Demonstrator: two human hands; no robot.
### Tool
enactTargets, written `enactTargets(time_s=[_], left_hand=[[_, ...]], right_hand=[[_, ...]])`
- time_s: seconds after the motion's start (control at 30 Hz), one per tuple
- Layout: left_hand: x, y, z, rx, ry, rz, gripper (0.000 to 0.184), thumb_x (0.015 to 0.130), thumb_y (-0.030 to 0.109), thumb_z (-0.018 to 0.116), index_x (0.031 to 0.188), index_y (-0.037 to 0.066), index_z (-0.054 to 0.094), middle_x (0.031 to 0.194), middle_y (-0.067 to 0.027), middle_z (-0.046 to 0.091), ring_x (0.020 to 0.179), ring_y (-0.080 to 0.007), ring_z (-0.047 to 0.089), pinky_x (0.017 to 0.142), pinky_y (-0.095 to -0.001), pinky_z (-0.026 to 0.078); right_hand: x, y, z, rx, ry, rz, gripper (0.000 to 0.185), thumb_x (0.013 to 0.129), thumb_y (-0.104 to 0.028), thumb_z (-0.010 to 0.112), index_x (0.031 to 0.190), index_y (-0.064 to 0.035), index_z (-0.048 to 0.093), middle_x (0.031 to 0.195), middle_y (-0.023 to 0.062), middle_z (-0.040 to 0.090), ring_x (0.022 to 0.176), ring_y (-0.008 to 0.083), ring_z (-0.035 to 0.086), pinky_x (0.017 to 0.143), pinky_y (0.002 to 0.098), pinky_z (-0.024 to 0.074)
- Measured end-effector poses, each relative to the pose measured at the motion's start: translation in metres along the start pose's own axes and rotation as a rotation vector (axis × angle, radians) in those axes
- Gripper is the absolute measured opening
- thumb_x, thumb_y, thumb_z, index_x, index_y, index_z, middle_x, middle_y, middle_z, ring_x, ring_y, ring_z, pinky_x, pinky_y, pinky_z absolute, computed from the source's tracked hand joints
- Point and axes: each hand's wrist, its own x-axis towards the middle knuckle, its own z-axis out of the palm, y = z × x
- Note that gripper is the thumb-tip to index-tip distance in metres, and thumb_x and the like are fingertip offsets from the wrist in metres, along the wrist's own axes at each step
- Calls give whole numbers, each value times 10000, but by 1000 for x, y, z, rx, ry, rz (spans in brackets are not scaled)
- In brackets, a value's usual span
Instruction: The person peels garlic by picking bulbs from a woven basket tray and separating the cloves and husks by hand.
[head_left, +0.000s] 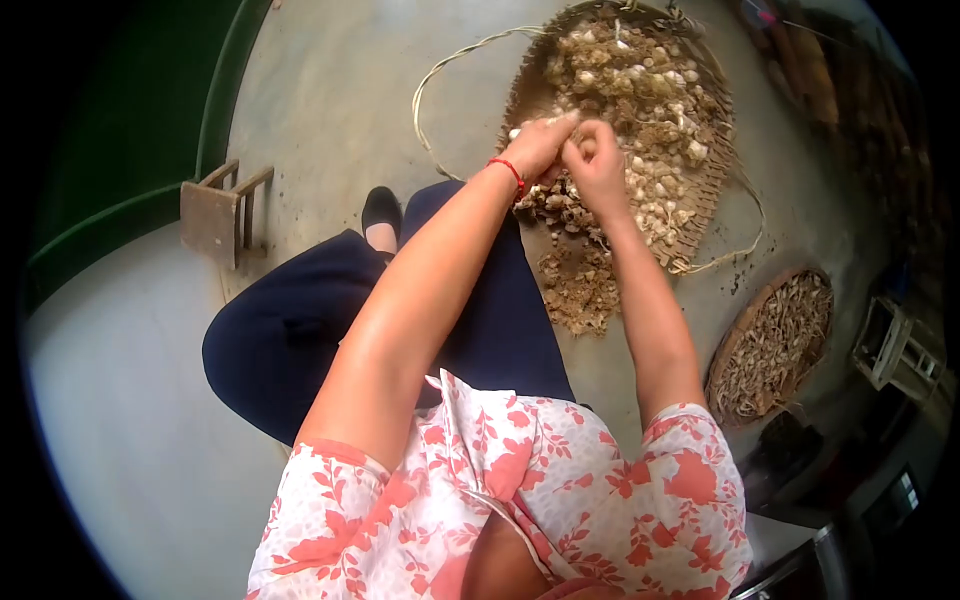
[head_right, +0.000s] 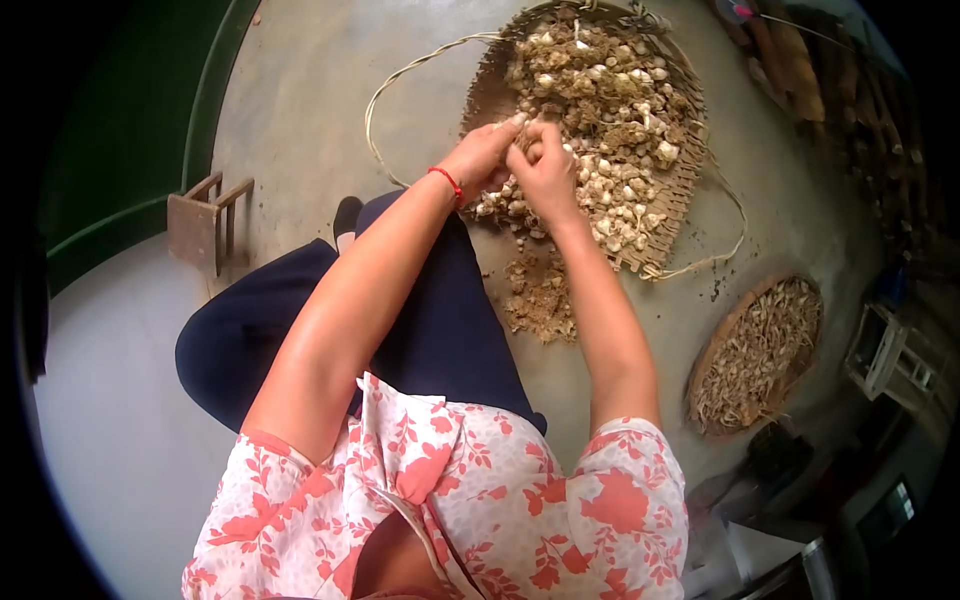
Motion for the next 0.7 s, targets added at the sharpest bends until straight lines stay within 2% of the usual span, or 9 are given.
enactTargets(time_s=[0.07, 0.1, 0.2, 0.3, 0.43, 0.53, 0.6, 0.67, 0.7], left_hand=[[13, -5, 1, 132, -109, 8, 335, 930, 406, 485, 942, 73, 521, 597, 7, 469, 429, -78, 389, 379, -234, 281], [25, -17, 9, 220, -40, 195, 316, 931, 393, 482, 893, 81, 509, 527, 36, 385, 421, -72, 360, 375, -236, 257], [19, -7, 25, 191, -85, 260, 286, 933, 382, 479, 891, 100, 487, 577, 22, 413, 415, -62, 311, 368, -229, 228], [1, 5, 41, -108, -178, 25, 214, 942, 327, 480, 930, 114, 465, 623, 4, 452, 418, -59, 321, 369, -224, 237], [4, 8, 54, -267, -126, 96, 77, 934, 160, 505, 959, 102, 462, 652, -29, 503, 437, -68, 371, 387, -230, 277], [15, 0, 56, -209, -84, 165, 105, 916, 144, 533, 985, 96, 471, 685, -60, 552, 459, -93, 419, 413, -241, 326], [22, -1, 52, -185, -31, 182, 121, 912, 140, 529, 1008, 84, 480, 713, -90, 589, 481, -117, 469, 441, -256, 396], [26, 0, 44, -103, 157, 135, 106, 889, 94, 495, 993, 81, 483, 698, -83, 576, 486, -125, 484, 448, -263, 418], [27, -2, 36, -44, 193, 82, 115, 870, 76, 472, 985, 77, 482, 688, -83, 568, 485, -129, 491, 448, -268, 431]], right_hand=[[-7, -2, -5, 70, 6, 43, 217, 849, -152, 572, 1003, -22, 493, 655, 17, 548, 569, 67, 466, 518, 224, 378], [-8, 4, -5, 82, 86, -56, 228, 838, -165, 579, 998, -27, 493, 633, 31, 546, 543, 83, 472, 510, 252, 395], [-7, 8, -15, 6, 235, -339, 260, 859, -213, 535, 1039, -28, 503, 642, 53, 554, 539, 98, 498, 510, 281, 430], [-11, 5, -20, 334, 248, -10, 226, 914, -214, 451, 1021, -26, 520, 714, 19, 558, 588, 80, 508, 533, 240, 439], [0, 13, -8, 687, 485, 175, 171, 941, -181, 420, 961, -43, 517, 704, -29, 501, 555, 49, 446, 504, 206, 395], [4, 19, -8, 859, 465, 203, 159, 940, -179, 433, 964, -43, 511, 704, -22, 500, 546, 40, 425, 475, 198, 371], [-11, 30, -27, 839, 356, 314, 155, 938, -186, 480, 966, -36, 502, 678, -14, 473, 526, 46, 414, 423, 177, 309], [-40, 41, -47, 569, 278, 499, 188, 934, -213, 488, 986, -34, 502, 675, 1, 465, 534, 68, 425, 449, 204, 343], [-61, 56, -57, 187, 159, 499, 239, 953, -256, 441, 981, -34, 524, 690, 11, 515, 547, 86, 457, 501, 246, 405]])
